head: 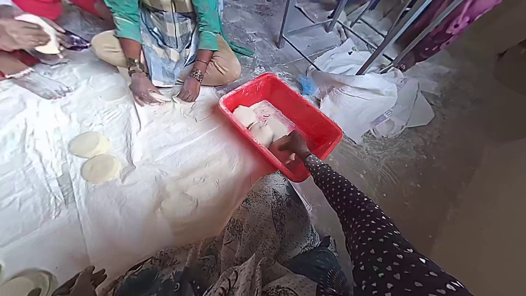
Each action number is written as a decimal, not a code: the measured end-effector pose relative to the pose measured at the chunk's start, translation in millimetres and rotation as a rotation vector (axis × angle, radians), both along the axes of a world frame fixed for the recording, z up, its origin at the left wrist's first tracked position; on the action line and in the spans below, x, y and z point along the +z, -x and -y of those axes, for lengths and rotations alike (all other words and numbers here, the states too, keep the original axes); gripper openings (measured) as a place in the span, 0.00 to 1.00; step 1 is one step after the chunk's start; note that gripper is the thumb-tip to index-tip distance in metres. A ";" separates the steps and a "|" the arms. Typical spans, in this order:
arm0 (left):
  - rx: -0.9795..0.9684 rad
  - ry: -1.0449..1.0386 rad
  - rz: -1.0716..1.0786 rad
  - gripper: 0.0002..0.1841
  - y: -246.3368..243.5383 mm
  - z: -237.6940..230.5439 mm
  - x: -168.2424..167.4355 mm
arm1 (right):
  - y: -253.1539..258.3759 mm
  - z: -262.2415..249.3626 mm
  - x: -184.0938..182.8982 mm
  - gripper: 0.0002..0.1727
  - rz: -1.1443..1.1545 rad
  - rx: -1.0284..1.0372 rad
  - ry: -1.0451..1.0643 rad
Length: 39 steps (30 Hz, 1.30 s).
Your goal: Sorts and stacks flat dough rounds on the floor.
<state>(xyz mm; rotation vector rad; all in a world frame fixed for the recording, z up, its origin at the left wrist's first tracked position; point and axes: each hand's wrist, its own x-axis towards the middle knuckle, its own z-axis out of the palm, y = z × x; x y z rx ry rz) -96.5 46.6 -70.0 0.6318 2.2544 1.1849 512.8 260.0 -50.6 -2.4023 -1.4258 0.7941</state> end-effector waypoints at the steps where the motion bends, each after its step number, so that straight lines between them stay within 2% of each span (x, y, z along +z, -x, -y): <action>1: -0.028 -0.034 -0.016 0.44 -1.9 2.0 1.0 | 5.5 5.5 19.1 0.50 0.123 0.056 -0.037; 3: -0.054 -0.077 -0.016 0.43 -13.9 3.5 11.5 | 27.9 16.5 59.9 0.53 0.311 0.188 -0.077; 5: -0.106 -0.105 0.012 0.37 -25.5 -6.5 15.9 | 53.5 20.2 97.9 0.49 0.408 0.299 -0.148; 8: -0.220 -0.197 0.192 0.25 -52.9 -30.6 22.3 | 105.1 23.6 137.8 0.46 0.343 0.436 -0.285; 10: -0.238 -0.253 0.490 0.21 -82.3 -44.5 31.1 | 147.7 29.8 147.0 0.48 0.153 0.543 -0.323; 11: -0.255 -0.260 0.654 0.26 -94.9 -50.9 33.0 | 172.8 33.7 147.5 0.48 0.002 0.589 -0.305; 13: -0.298 -0.279 0.987 0.42 -114.0 -58.6 33.2 | 220.5 38.0 135.8 0.46 -0.405 0.648 -0.212; 14: -0.308 -0.322 1.144 0.48 -119.9 -59.6 30.5 | 243.2 40.7 127.0 0.43 -0.615 0.648 -0.136; 15: -0.292 -0.402 1.281 0.50 -125.9 -57.5 27.9 | 263.4 47.5 118.8 0.39 -0.798 0.620 -0.044; 16: -0.271 -0.505 1.389 0.49 -131.8 -54.0 25.9 | 279.9 56.8 111.1 0.34 -0.921 0.581 0.045; 18: -0.255 -0.670 1.493 0.44 -138.7 -48.8 18.9 | 302.0 63.9 85.4 0.30 -1.004 0.510 0.174; 20: -0.213 -0.641 1.501 0.41 -140.3 -46.7 13.0 | 308.3 67.6 56.9 0.34 -0.948 0.515 0.208; 22: -0.195 -0.569 1.439 0.32 -141.0 -46.5 2.6 | 303.5 73.8 38.0 0.38 -0.786 0.624 0.143; 25: -0.147 -0.518 1.395 0.25 -141.4 -48.4 -6.9 | 307.3 72.4 35.2 0.41 -0.362 0.890 -0.154; 27: -0.160 -0.531 1.354 0.25 -141.1 -49.8 -6.1 | 310.7 70.2 40.6 0.35 -0.197 1.058 -0.405; 29: -0.178 -0.490 1.264 0.29 -142.9 -50.8 18.2 | 313.7 66.7 44.9 0.23 -0.195 1.191 -0.543; 31: -0.217 -0.485 1.282 0.35 -141.6 -52.2 19.3 | 314.3 65.0 46.3 0.15 -0.181 1.290 -0.569; 33: -0.261 -0.547 1.373 0.38 -139.0 -55.4 -4.1 | 313.6 61.4 46.2 0.11 -0.143 1.361 -0.544; 39: -0.295 -0.432 1.323 0.40 -143.0 -52.5 -11.1 | 318.1 49.6 51.4 0.13 -0.066 1.519 -0.361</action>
